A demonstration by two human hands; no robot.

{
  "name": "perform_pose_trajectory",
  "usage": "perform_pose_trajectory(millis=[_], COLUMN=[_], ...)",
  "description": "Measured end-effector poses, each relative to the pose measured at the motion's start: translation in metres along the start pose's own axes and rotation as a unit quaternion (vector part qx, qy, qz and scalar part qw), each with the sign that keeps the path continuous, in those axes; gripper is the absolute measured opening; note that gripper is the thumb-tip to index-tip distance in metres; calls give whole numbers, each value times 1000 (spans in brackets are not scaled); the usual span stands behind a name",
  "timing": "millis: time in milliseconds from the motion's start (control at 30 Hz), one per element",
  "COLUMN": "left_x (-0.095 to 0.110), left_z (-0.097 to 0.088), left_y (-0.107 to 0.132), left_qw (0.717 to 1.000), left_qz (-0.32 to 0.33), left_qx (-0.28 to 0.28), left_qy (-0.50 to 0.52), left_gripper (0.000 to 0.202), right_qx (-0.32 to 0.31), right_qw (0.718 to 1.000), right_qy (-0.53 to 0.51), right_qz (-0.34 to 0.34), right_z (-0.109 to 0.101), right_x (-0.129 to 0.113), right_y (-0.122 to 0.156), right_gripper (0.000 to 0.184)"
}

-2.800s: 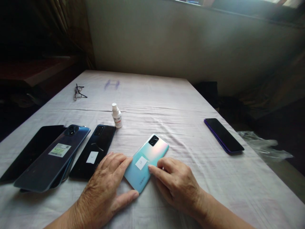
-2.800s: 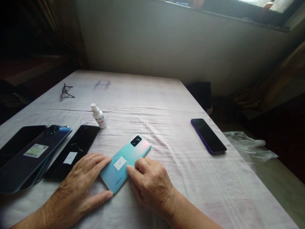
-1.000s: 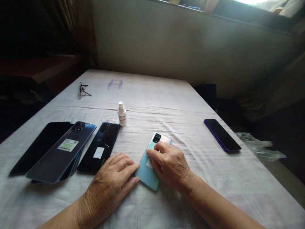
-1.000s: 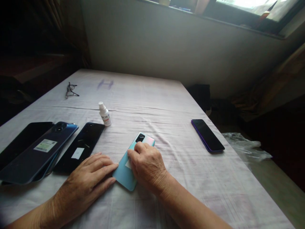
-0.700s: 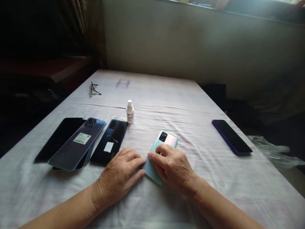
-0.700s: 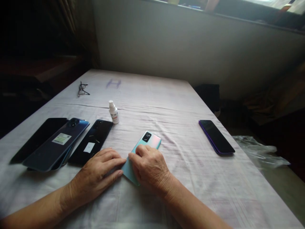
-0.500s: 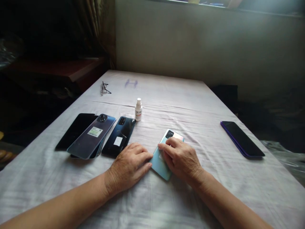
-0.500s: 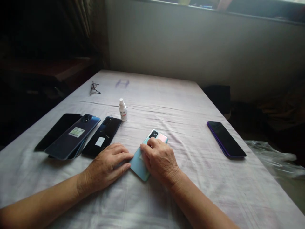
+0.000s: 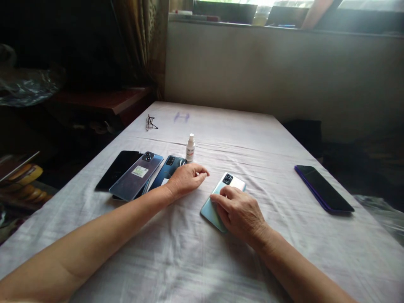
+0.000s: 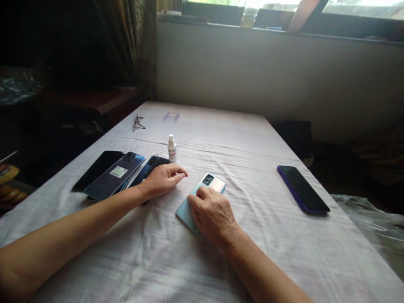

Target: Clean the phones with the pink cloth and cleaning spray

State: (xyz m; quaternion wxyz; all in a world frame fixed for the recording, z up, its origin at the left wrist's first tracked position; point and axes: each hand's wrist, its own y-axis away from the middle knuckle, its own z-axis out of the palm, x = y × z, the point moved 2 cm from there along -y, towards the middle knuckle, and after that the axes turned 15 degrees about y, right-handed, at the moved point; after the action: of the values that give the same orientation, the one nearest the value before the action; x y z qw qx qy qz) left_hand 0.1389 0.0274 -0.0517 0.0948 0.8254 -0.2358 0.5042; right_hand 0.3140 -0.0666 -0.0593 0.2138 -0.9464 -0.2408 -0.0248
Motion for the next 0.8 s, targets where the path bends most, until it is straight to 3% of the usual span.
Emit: perform_pose_trajectory(millis=[133, 300, 567, 800], left_x=[-13, -22, -18, -22], left_z=[6, 11, 11, 11], left_y=[-27, -33, -31, -30], left_qw=[998, 994, 994, 995], left_qz=[-61, -102, -101, -91], left_qx=[9, 20, 45, 41], left_qy=[18, 23, 6, 3], left_gripper=[33, 35, 32, 32], right_qx=[-2, 13, 4, 11], right_qw=[999, 1000, 1000, 999], right_qy=[16, -19, 1, -28], right_qz=[29, -11, 23, -18], right_z=[0, -1, 2, 1], right_x=[6, -3, 4, -3], right_y=[0, 2, 0, -1], right_gripper=[23, 26, 24, 27])
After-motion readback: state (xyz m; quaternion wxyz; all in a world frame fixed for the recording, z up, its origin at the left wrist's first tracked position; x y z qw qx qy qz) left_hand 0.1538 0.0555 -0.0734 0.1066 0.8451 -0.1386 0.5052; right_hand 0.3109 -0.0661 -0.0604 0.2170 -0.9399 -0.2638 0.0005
